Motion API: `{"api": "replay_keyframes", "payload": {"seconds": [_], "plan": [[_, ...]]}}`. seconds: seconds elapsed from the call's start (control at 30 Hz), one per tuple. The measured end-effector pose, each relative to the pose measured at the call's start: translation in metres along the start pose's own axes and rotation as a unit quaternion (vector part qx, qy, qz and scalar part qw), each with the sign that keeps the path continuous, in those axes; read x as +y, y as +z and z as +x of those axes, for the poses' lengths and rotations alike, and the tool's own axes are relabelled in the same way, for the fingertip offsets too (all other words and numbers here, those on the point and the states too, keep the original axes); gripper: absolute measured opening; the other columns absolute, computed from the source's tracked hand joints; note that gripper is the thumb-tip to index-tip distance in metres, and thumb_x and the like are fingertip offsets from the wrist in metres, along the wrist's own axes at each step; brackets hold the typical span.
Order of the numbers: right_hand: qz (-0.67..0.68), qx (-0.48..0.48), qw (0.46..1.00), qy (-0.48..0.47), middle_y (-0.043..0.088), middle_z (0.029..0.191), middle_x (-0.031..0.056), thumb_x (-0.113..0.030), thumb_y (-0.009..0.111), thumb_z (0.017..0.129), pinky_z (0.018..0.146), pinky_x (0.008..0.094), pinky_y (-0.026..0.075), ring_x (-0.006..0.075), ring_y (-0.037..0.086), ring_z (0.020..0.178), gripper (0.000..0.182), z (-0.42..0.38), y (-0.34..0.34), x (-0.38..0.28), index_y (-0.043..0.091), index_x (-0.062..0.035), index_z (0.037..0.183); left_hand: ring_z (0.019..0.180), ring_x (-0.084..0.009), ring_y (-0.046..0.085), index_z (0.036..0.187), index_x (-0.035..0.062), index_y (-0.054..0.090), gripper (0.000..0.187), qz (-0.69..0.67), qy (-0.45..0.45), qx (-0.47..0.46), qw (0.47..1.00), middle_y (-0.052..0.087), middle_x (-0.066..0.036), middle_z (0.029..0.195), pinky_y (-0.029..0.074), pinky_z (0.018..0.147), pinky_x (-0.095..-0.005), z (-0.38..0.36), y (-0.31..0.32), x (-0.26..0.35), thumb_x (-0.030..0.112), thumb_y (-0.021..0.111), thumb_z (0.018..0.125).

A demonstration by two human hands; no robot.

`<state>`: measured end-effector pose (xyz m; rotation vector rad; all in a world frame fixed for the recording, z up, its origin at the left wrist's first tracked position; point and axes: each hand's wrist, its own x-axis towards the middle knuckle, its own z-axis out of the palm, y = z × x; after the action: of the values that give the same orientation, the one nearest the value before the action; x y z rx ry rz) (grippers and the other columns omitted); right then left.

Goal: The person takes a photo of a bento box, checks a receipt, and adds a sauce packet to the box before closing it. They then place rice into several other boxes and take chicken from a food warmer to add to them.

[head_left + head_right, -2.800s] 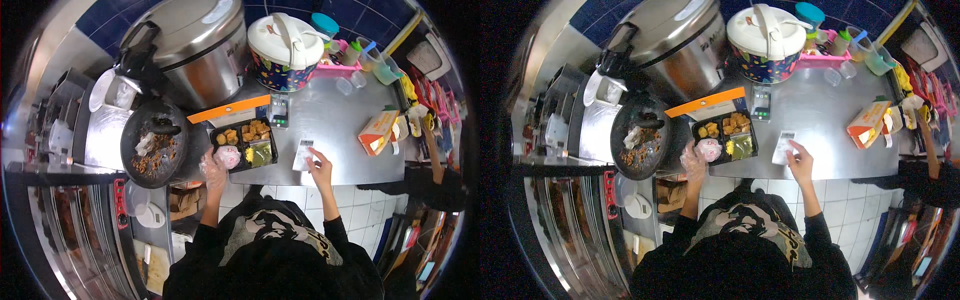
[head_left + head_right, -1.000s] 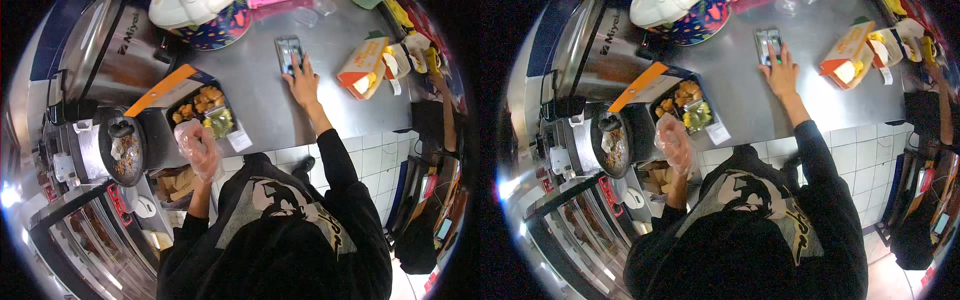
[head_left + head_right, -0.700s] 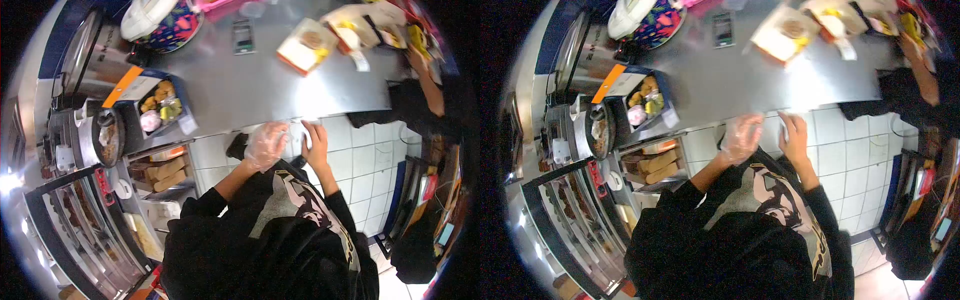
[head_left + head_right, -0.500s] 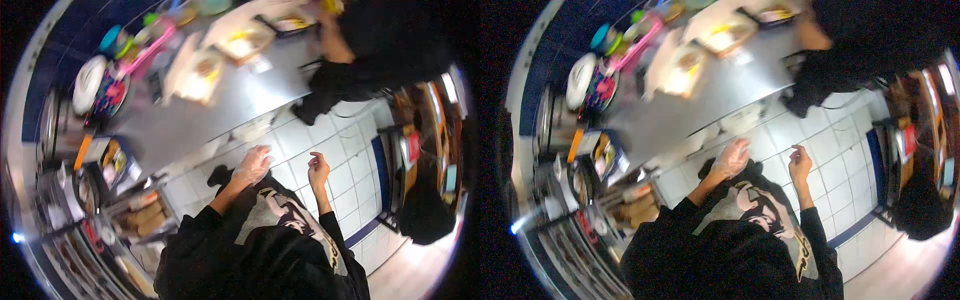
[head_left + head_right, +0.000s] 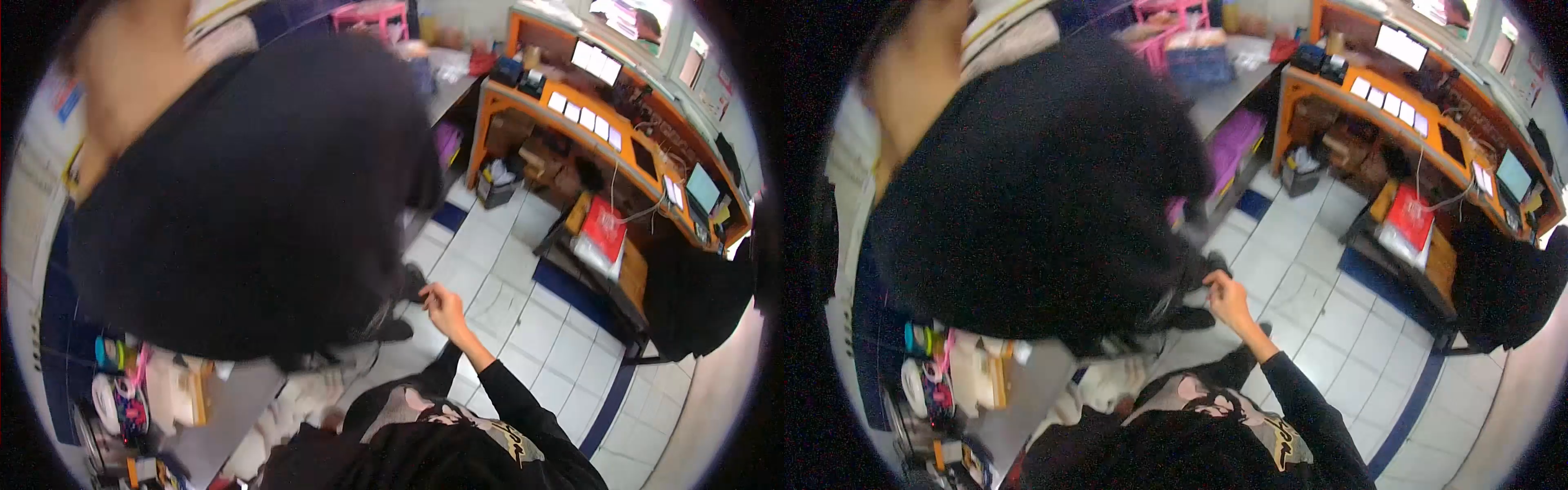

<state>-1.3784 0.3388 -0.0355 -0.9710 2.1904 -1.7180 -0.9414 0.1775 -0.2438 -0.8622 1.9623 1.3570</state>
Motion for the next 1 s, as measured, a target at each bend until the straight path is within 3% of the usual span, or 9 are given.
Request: {"api": "replay_keyframes", "payload": {"seconds": [0.07,0.13,0.2,0.4,0.5,0.7,0.87,0.9,1.0], "plan": [[0.031,-0.091,0.993,0.064,0.063,0.068,0.0099,0.013,0.035,0.073,0.054,0.0279,0.049,0.0152,0.063,0.061,0.035,0.068,-0.039,0.031,0.061,-0.0018,0.093,0.091,-0.0242,0.055,0.105,0.0039,0.057,0.025,-0.038,-0.094,0.041,0.994,0.059,-0.012,0.099,0.046,0.081,-0.039,0.028,0.003,0.054,0.024,0.054,0.09],[-0.003,-0.084,0.995,-0.05,0.064,0.072,0.01,0.009,0.036,0.079,0.05,0.0289,0.049,0.016,0.062,0.057,0.031,0.129,-0.067,0.065,0.06,-0.001,0.095,0.09,-0.0239,0.055,0.104,0.004,0.057,0.025,-0.102,-0.147,0.108,0.978,0.059,-0.012,0.098,0.046,0.08,-0.0386,0.055,0.014,0.101,0.024,0.054,0.09],[0.028,-0.155,0.985,0.075,0.064,0.072,0.0091,0.0,0.039,0.087,0.047,0.0288,0.049,0.0158,0.06,0.051,0.023,0.198,-0.101,0.056,0.06,-0.0008,0.096,0.089,-0.0236,0.055,0.104,0.004,0.057,0.025,-0.156,-0.169,0.17,0.958,0.059,-0.012,0.097,0.046,0.079,-0.0382,0.076,0.016,0.149,0.024,0.054,0.09],[0.024,-0.252,0.967,-0.011,0.065,0.07,0.0081,-0.01,0.046,0.091,0.049,0.029,0.048,0.0131,0.059,0.051,0.02,0.394,-0.095,0.063,0.061,-0.001,0.099,0.086,-0.0227,0.055,0.102,0.0042,0.057,0.024,-0.304,-0.204,0.31,0.877,0.059,-0.011,0.095,0.046,0.077,-0.0371,0.14,0.055,0.257,0.024,0.054,0.089],[-0.007,-0.265,0.949,-0.17,0.067,0.071,0.0102,-0.01,0.05,0.087,0.056,0.0305,0.05,0.016,0.062,0.059,0.018,0.505,-0.051,0.087,0.064,-0.0015,0.096,0.085,-0.0222,0.055,0.101,0.0042,0.057,0.023,-0.373,-0.241,0.337,0.83,0.059,-0.011,0.094,0.046,0.076,-0.0366,0.179,0.085,0.31,0.024,0.055,0.089],[0.011,-0.273,0.925,-0.264,0.068,0.079,0.0151,-0.003,0.049,0.079,0.069,0.035,0.052,0.0258,0.066,0.073,0.023,0.707,0.049,0.086,0.066,-0.0018,0.094,0.082,-0.0213,0.055,0.099,0.0044,0.058,0.023,-0.487,-0.3,0.324,0.753,0.059,-0.01,0.092,0.046,0.073,-0.0354,0.273,0.125,0.446,0.024,0.055,0.088],[-0.066,-0.235,0.941,-0.235,0.066,0.094,0.021,0.0,0.054,0.066,0.085,0.0394,0.048,0.0353,0.063,0.09,0.032,0.829,0.172,0.114,0.068,-0.0004,0.094,0.08,-0.0205,0.054,0.097,0.0045,0.058,0.022,-0.54,-0.293,0.351,0.707,0.059,-0.01,0.091,0.046,0.072,-0.0345,0.336,0.065,0.526,0.024,0.055,0.087],[-0.096,-0.199,0.914,-0.34,0.065,0.088,0.0227,-0.002,0.055,0.067,0.082,0.0409,0.049,0.037,0.063,0.087,0.027,0.848,0.199,0.133,0.068,0.0,0.091,0.079,-0.0204,0.054,0.097,0.0045,0.058,0.022,-0.547,-0.291,0.364,0.695,0.059,-0.01,0.09,0.046,0.071,-0.0343,0.345,0.049,0.536,0.024,0.056,0.087],[-0.173,-0.329,0.89,-0.262,0.062,0.096,0.0274,-0.007,0.057,0.071,0.08,0.0433,0.049,0.0407,0.06,0.092,0.026,0.891,0.256,0.147,0.064,0.0018,0.094,0.078,-0.0199,0.054,0.096,0.0046,0.058,0.022,-0.556,-0.283,0.412,0.664,0.059,-0.009,0.089,0.046,0.07,-0.0338,0.367,-0.004,0.549,0.024,0.056,0.087]]}}
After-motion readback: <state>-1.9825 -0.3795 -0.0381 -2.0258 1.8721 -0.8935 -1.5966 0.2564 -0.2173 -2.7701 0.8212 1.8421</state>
